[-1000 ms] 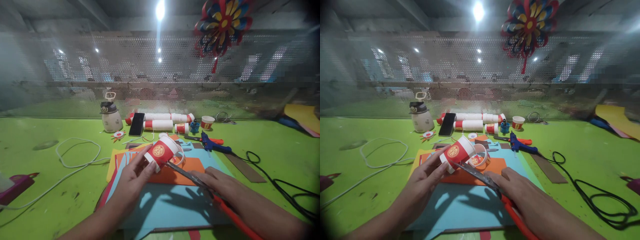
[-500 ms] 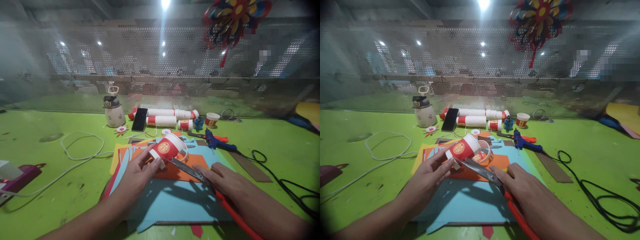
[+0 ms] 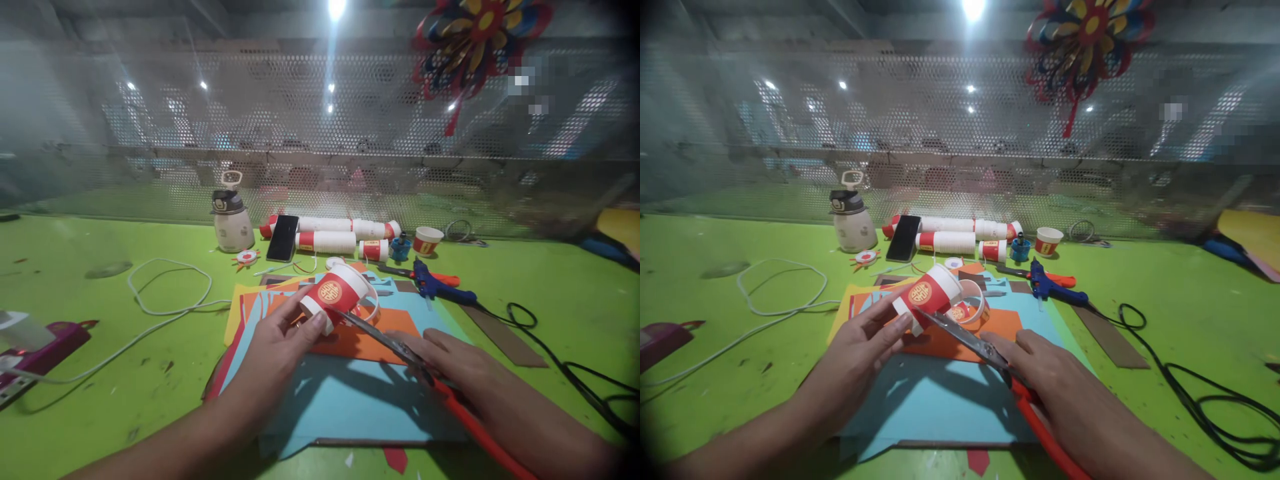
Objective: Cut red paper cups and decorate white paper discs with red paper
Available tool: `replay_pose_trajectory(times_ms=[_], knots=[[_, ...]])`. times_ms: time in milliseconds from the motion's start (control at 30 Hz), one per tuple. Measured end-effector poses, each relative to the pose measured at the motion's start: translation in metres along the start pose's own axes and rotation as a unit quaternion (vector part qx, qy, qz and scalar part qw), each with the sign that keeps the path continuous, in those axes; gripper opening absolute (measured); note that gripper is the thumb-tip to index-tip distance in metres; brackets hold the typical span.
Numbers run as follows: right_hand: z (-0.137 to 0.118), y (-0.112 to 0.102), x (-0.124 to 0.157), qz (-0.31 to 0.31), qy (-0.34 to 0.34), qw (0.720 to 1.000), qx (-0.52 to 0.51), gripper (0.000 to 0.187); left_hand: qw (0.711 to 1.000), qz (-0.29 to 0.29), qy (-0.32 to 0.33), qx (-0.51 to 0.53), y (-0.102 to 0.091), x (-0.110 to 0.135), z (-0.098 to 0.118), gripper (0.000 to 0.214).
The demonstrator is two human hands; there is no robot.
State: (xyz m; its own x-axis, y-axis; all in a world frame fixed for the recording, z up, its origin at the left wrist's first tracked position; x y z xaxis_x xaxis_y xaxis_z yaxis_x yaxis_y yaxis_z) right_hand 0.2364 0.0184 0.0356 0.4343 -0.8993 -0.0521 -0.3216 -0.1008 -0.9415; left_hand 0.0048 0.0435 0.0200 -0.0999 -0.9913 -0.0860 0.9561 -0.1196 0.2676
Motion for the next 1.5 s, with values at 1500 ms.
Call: replay_pose_trajectory(times_ms=[1500], knots=[[-0.011, 0.0, -0.002, 0.012, -0.01, 0.999, -0.049, 0.032, 0.997, 0.044, -0.026, 0.049, 0.002, 0.0, 0.0, 0.052]])
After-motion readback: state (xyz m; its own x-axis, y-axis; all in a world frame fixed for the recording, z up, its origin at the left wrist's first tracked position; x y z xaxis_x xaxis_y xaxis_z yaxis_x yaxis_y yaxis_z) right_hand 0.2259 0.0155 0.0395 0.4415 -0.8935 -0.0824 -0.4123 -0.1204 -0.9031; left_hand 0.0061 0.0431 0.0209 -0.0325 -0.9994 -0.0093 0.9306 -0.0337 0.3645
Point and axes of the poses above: each hand's wrist, its own x-axis away from the middle knuckle, its own y-axis out of the palm, z = x × y, the point moved 4 cm from there along -x, towards the middle knuckle, and after that the axes turned 4 degrees about y, right-handed, at the moved point
